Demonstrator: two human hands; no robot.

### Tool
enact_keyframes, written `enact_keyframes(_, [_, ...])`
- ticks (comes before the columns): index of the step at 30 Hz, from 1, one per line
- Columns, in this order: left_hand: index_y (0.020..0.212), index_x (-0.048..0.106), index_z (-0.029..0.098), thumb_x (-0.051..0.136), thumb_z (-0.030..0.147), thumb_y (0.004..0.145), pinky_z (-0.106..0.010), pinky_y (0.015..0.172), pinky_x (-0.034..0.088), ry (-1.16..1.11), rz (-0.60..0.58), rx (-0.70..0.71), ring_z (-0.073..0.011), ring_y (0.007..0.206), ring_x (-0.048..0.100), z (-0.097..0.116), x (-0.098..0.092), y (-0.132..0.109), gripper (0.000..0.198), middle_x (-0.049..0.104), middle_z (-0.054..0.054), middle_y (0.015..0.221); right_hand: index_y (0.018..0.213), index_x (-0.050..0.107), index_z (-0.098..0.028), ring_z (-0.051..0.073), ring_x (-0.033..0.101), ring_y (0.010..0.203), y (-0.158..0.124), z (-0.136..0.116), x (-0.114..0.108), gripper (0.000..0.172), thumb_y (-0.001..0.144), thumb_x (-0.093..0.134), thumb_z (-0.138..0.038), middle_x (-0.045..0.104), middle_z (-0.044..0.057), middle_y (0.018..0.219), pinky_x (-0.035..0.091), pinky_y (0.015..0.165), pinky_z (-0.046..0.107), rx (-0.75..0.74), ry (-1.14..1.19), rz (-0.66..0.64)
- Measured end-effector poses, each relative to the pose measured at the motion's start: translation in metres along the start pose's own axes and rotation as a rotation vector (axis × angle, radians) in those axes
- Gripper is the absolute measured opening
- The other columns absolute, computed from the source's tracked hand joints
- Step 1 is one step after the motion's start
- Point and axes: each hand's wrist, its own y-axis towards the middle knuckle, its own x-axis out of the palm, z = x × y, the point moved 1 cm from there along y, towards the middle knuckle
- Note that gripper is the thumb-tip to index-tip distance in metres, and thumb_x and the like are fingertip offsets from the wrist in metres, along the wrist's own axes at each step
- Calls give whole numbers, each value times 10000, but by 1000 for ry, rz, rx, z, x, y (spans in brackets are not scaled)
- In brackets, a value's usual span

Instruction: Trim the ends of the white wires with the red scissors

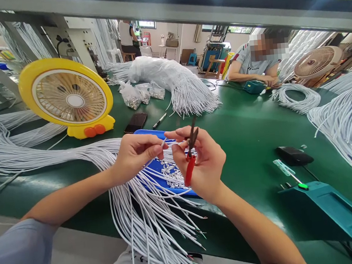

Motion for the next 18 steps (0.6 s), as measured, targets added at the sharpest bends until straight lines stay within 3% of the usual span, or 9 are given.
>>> enact_keyframes(4, [723,697,87,614,197,856,-158,480,410,-29,0,-18,-49,509,505,1,-2,2,191,652,-35,600,1033,616,-295,163,688,724,2,1,-2,293,798,665,-127,739,0,882,536,594,320,50,-13,40])
enact_keyframes(8, [789,713,95,600,235,875,-162,402,303,-74,0,-23,-22,434,370,1,-5,3,199,629,-19,600,1069,614,-260,154,664,704,8,6,-7,294,792,673,-181,735,5,867,508,599,308,100,-123,-54])
enact_keyframes(11, [829,723,111,597,225,875,-164,424,319,-85,21,2,-30,453,401,1,-6,4,176,616,-9,594,1056,626,-229,170,647,767,11,12,-10,300,764,689,-211,727,41,952,492,628,316,65,-294,-150])
enact_keyframes(18, [769,697,116,583,225,878,-177,532,393,-104,55,14,-57,544,479,1,-11,6,192,545,12,563,1031,676,-180,145,571,698,13,14,-8,325,711,716,-223,692,32,827,446,563,271,-19,-452,-315])
